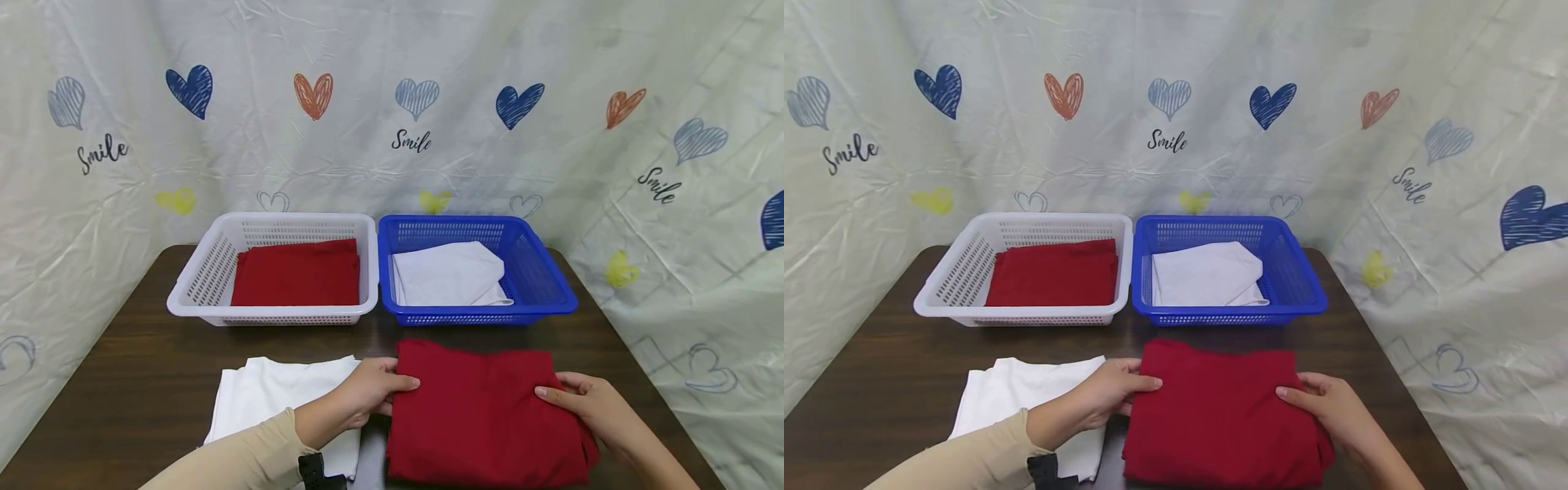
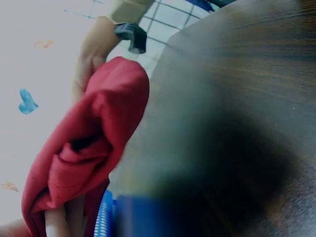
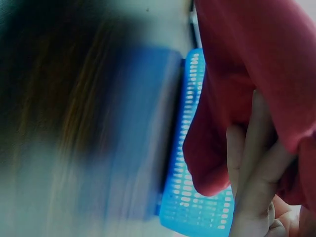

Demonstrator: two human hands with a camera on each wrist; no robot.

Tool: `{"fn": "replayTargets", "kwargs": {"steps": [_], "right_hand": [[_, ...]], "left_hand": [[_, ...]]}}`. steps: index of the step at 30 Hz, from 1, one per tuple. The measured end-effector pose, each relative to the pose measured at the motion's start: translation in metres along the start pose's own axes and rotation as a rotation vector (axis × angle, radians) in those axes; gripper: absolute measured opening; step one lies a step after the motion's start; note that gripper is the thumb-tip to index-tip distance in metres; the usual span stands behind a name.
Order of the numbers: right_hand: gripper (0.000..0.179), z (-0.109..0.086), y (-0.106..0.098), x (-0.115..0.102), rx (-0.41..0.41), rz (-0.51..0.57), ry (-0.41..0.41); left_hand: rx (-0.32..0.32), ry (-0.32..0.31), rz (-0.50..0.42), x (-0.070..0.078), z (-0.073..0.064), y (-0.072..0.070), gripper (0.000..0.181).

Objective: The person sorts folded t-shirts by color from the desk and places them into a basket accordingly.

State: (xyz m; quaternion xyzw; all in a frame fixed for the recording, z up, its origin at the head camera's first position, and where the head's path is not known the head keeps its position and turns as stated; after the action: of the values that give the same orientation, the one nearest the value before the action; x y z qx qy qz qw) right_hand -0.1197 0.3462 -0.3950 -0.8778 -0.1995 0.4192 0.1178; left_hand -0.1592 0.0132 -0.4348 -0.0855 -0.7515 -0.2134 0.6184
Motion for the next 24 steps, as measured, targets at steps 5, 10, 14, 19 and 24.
{"fn": "replayTargets", "kwargs": {"steps": [5,10,14,19,24], "right_hand": [[0.052,-0.001,0.004,-0.008,-0.002,0.034,-0.022],[0.051,-0.002,0.004,-0.013,0.017,0.023,-0.042],[0.047,-0.003,0.005,-0.017,0.0,0.02,-0.071],[0.043,-0.007,0.005,-0.022,0.008,0.021,-0.074],[0.044,-0.009,0.003,-0.027,0.01,0.004,-0.08]], "left_hand": [[0.029,0.011,0.013,0.006,-0.001,-0.003,0.033],[0.047,0.013,0.026,0.014,-0.005,-0.004,0.034],[0.051,0.027,0.025,0.019,-0.008,-0.004,0.034],[0.054,0.038,0.013,0.025,-0.011,-0.004,0.033],[0.059,0.037,0.007,0.031,-0.012,-0.005,0.034]]}}
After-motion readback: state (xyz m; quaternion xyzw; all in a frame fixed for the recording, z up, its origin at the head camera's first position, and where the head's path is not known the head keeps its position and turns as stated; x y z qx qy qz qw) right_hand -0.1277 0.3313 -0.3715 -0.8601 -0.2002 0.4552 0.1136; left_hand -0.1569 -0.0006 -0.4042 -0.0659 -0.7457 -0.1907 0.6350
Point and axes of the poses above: each hand's wrist, its own z-axis towards the middle knuckle, its own y-axis out of the palm, x = y × z, the point moved 3 cm from there along z, towards the middle knuckle, and after that the axes turned 13 degrees about y, right-handed, at the moved point
